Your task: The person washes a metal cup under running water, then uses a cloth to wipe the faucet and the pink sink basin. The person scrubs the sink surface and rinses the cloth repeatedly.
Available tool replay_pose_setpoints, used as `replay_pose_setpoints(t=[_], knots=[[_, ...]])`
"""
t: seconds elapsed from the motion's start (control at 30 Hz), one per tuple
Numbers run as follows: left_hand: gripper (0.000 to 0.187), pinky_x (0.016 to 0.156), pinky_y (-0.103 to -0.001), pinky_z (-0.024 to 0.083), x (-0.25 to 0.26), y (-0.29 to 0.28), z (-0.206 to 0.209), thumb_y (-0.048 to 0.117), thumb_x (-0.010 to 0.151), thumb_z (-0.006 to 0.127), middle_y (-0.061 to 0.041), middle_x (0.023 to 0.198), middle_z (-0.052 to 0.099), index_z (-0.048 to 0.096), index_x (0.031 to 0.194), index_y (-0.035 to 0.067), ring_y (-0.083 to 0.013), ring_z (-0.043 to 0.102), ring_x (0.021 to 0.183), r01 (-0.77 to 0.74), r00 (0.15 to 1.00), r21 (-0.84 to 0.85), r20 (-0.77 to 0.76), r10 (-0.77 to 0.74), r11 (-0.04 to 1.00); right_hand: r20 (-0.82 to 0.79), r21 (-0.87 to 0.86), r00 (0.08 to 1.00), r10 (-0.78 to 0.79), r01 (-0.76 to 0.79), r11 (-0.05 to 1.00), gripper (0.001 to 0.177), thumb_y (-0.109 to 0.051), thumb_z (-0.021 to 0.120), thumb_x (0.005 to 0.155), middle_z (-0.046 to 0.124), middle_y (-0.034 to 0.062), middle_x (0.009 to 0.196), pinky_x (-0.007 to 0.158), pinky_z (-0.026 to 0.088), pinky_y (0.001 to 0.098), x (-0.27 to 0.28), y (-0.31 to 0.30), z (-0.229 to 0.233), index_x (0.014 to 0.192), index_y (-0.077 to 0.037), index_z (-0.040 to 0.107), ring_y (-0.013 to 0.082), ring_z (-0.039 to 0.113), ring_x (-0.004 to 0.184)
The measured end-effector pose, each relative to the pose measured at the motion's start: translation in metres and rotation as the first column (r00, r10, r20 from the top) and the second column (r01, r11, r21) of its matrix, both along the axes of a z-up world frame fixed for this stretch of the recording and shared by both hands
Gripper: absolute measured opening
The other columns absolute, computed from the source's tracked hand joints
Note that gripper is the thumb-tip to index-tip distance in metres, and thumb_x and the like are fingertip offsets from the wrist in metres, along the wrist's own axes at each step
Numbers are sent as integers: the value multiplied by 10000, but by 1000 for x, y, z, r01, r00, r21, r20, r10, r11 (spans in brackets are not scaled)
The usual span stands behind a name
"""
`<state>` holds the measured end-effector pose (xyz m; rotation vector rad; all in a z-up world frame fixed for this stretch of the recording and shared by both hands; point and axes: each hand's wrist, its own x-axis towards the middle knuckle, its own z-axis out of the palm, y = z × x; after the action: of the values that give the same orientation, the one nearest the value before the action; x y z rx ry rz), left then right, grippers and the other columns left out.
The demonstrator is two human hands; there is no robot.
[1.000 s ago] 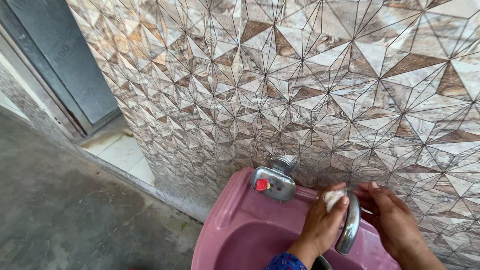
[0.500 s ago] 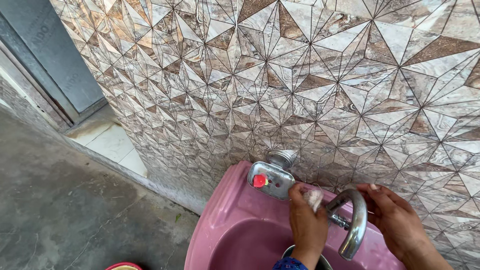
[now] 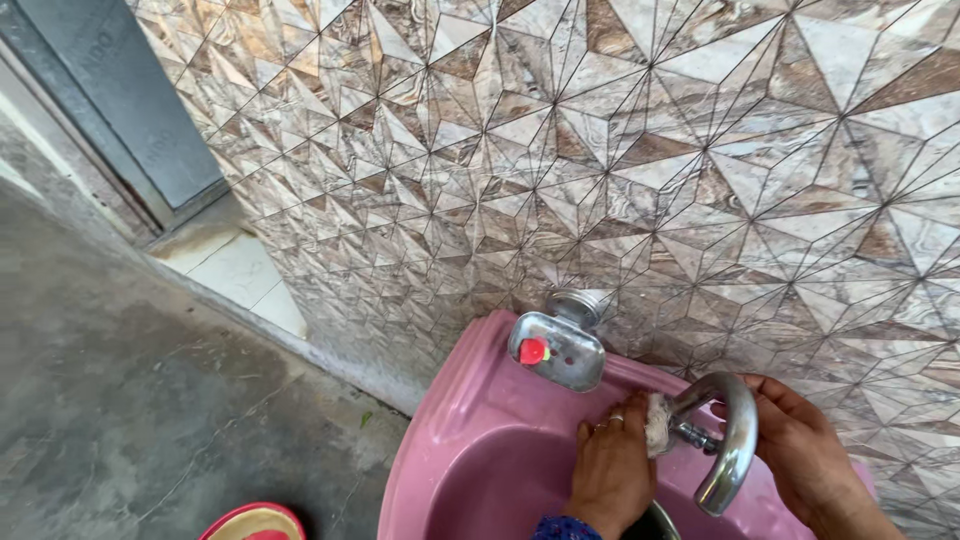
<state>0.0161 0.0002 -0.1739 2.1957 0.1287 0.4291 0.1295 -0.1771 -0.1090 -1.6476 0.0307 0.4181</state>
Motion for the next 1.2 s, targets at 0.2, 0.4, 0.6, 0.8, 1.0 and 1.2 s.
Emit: replay_pose_setpoints(t=[0.2, 0.4, 0.6, 0.8, 1.0, 1.2], knots=[[647, 1022, -497, 457, 4, 8, -1, 80, 858, 635, -201, 1294, 645, 491, 1486, 136, -406, 608, 1182, -232, 951, -219, -256, 173, 948, -34, -10, 998, -52, 51, 999, 284, -221, 502, 1070, 674, 97, 1043, 922, 519, 399, 4, -5, 3, 1220, -11, 620, 205, 635, 945], [775, 1092, -531, 333, -2, -19, -18, 153, 867, 646, -264, 1565, 427, 343, 1557, -24, -425, 407, 1422, -98, 995, 263, 8, 99, 960, -7, -52, 999, -42, 41, 998, 296, -234, 508, 1059, 691, 107, 1040, 930, 509, 425, 5, -10, 1, 1191, -2, 636, 225, 653, 933], [724, 1087, -547, 299, -18, -1, -41, 208, 871, 609, -273, 1580, 386, 403, 1505, -74, -413, 363, 1438, 114, 993, 394, -82, -88, 912, 28, -7, 1000, -3, 3, 1000, 285, -231, 519, 1074, 680, 76, 1037, 893, 503, 418, 5, -16, -15, 1198, 1, 630, 198, 623, 928], [553, 1064, -499, 367, -9, 4, -53, 165, 861, 555, -234, 1478, 544, 591, 1371, -47, -380, 472, 1379, 27, 999, 582, 2, -35, 812, 23, -5, 1000, 3, -2, 1000, 305, -205, 516, 1043, 699, 112, 1035, 860, 503, 404, 2, -4, -12, 1254, -19, 635, 205, 657, 967], [399, 1040, -477, 422, 17, 3, -42, 164, 947, 536, -196, 1368, 635, 676, 1266, -31, -340, 562, 1314, 66, 995, 576, -100, -10, 815, 31, -60, 999, -19, 21, 998, 305, -161, 509, 1037, 716, 135, 1089, 862, 552, 365, 2, 9, 1, 1277, -9, 621, 244, 659, 881], [370, 1028, -494, 411, -9, 4, -45, 201, 877, 557, -146, 1364, 655, 735, 1171, 65, -312, 573, 1284, -6, 997, 648, 64, -47, 761, 104, -61, 995, 0, 6, 998, 327, -171, 471, 1118, 680, 153, 1123, 853, 519, 387, 7, 4, -5, 1335, 26, 617, 221, 632, 910]])
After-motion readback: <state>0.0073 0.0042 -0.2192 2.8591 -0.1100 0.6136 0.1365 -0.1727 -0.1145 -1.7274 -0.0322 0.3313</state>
